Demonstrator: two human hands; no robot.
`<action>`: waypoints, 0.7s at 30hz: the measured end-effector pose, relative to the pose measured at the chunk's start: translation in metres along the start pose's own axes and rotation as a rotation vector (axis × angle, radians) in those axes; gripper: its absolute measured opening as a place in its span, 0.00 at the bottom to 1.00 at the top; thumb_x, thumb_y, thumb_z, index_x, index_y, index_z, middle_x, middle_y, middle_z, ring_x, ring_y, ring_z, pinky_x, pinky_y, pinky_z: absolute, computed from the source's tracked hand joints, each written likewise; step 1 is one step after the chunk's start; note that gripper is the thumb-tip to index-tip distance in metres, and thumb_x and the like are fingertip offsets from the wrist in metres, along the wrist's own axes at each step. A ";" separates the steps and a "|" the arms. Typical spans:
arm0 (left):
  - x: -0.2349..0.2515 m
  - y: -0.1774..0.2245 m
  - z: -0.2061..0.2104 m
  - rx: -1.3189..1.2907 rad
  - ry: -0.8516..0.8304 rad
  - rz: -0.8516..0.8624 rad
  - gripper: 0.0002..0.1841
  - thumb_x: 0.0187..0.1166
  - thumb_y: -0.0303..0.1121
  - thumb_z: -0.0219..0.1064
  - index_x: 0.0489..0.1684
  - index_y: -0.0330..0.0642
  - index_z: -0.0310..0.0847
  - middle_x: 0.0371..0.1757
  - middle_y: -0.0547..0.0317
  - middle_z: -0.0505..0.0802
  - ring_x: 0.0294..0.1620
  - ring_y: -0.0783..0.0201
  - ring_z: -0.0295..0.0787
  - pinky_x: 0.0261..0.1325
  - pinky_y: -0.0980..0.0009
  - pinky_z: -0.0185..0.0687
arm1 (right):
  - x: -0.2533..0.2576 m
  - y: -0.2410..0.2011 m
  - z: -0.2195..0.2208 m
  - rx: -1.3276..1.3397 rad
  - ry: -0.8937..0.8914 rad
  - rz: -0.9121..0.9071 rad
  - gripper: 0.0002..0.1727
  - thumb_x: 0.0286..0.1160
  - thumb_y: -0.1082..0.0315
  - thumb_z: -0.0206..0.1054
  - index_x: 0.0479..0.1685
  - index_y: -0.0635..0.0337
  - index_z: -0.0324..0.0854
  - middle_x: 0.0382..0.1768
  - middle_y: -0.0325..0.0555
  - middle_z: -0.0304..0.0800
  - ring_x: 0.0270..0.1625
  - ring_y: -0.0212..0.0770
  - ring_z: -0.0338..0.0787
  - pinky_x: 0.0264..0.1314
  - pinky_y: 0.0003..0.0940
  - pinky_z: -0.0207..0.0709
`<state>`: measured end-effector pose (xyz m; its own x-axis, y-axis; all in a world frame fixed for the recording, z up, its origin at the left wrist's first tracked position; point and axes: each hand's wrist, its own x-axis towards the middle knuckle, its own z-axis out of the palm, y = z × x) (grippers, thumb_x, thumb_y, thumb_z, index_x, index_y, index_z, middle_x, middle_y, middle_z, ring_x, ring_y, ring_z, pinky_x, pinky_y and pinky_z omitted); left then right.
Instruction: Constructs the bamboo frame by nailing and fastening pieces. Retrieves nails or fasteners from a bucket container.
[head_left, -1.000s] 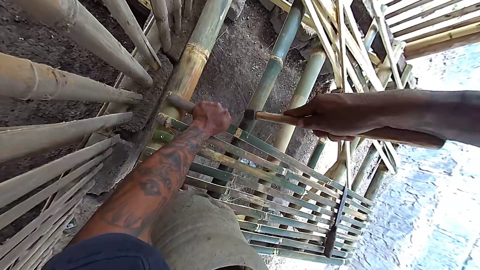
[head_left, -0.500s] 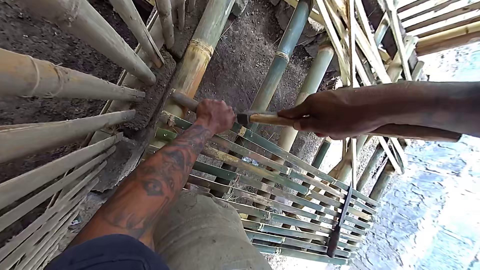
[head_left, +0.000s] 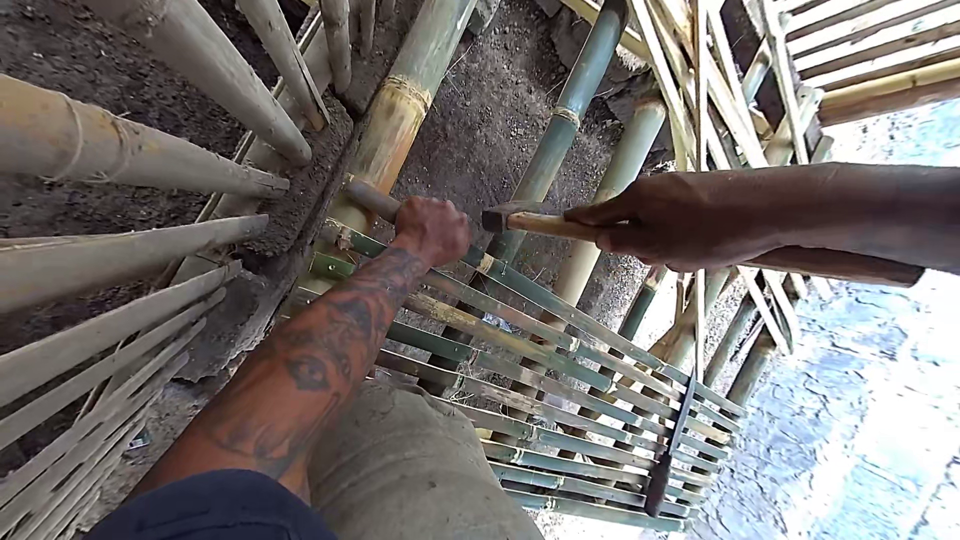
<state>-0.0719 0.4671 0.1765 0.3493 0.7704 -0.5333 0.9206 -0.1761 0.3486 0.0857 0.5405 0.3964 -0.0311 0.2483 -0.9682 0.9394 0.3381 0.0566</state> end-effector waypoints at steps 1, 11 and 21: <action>0.000 0.000 0.000 -0.005 0.001 -0.001 0.28 0.87 0.50 0.45 0.27 0.38 0.82 0.32 0.40 0.91 0.41 0.38 0.92 0.36 0.40 0.78 | -0.001 -0.003 0.004 -0.037 -0.035 -0.015 0.24 0.90 0.63 0.59 0.83 0.39 0.76 0.28 0.42 0.86 0.21 0.35 0.81 0.26 0.35 0.77; -0.001 0.000 -0.001 -0.016 -0.014 0.022 0.27 0.88 0.48 0.45 0.26 0.38 0.81 0.31 0.41 0.90 0.39 0.38 0.91 0.34 0.41 0.77 | -0.003 0.001 0.000 0.016 -0.027 0.004 0.21 0.90 0.63 0.59 0.79 0.38 0.79 0.24 0.41 0.84 0.18 0.35 0.79 0.21 0.35 0.76; -0.001 0.001 -0.001 0.003 -0.009 0.034 0.27 0.87 0.49 0.45 0.25 0.39 0.80 0.29 0.42 0.89 0.37 0.40 0.91 0.33 0.42 0.76 | -0.008 -0.002 0.015 0.042 0.012 0.015 0.21 0.89 0.63 0.60 0.79 0.38 0.80 0.23 0.40 0.84 0.18 0.35 0.78 0.21 0.36 0.73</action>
<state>-0.0719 0.4665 0.1779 0.3824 0.7581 -0.5282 0.9085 -0.2042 0.3647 0.0889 0.5245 0.4008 -0.0206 0.2638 -0.9643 0.9533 0.2960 0.0606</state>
